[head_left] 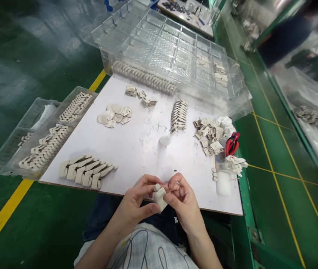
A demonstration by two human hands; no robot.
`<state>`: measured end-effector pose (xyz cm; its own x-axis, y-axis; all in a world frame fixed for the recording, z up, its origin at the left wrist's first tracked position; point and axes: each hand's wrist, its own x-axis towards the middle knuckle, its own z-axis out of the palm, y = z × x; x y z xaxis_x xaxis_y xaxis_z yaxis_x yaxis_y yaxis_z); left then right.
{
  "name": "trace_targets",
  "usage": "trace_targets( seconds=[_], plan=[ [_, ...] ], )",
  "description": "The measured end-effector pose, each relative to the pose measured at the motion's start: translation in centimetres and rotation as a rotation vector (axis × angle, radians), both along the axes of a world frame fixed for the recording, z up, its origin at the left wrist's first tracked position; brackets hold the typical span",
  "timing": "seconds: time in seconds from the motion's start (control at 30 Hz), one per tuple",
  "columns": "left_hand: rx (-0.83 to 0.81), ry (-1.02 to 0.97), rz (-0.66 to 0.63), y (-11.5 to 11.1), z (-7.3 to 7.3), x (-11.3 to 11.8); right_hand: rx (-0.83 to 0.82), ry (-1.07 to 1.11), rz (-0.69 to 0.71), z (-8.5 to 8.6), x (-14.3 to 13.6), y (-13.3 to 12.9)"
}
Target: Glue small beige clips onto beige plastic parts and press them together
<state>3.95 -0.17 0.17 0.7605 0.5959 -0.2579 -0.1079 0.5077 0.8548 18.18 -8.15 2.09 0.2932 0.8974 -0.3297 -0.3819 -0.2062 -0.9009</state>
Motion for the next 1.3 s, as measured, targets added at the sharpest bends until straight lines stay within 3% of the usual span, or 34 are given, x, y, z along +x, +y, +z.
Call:
trace_targets(
  seconds=[0.1, 0.2, 0.3, 0.4, 0.6, 0.77, 1.03, 1.1, 1.3],
  plan=[
    [-0.112, 0.018, 0.179, 0.1, 0.0, 0.3, -0.032, -0.506, -0.104, 0.6, 2.6, 0.6],
    [-0.307, -0.002, 0.350, 0.5, -0.2, 0.7, -0.154, -1.064, -0.296, 0.7, 7.2, 2.2],
    [-0.381, -0.041, 0.380, 0.7, -0.5, 0.9, -0.341, -1.392, -0.224, -0.1, 11.2, 3.9],
    [-0.372, -0.033, 0.371, 0.7, -0.6, 0.9, -0.380, -1.512, -0.151, -1.1, 12.6, 4.6],
    [-0.388, -0.035, 0.340, 0.7, -0.6, 0.8, -0.365, -1.505, -0.202, -1.9, 11.8, 3.6],
    [-0.375, -0.037, 0.336, 0.7, -0.7, 0.8, -0.348, -1.369, -0.254, -2.3, 11.9, 3.9],
    [-0.322, -0.046, 0.251, 0.8, -0.4, 0.3, 0.014, -0.759, -0.111, 1.6, 6.8, 1.5],
    [-0.173, -0.044, 0.226, 0.4, 0.0, -0.2, 0.030, -0.652, -0.083, 2.1, 5.4, 0.9],
    [0.658, 0.085, 0.176, -1.5, 0.4, -1.0, -0.008, -0.143, 0.044, 1.5, 1.7, 1.2]
  ],
)
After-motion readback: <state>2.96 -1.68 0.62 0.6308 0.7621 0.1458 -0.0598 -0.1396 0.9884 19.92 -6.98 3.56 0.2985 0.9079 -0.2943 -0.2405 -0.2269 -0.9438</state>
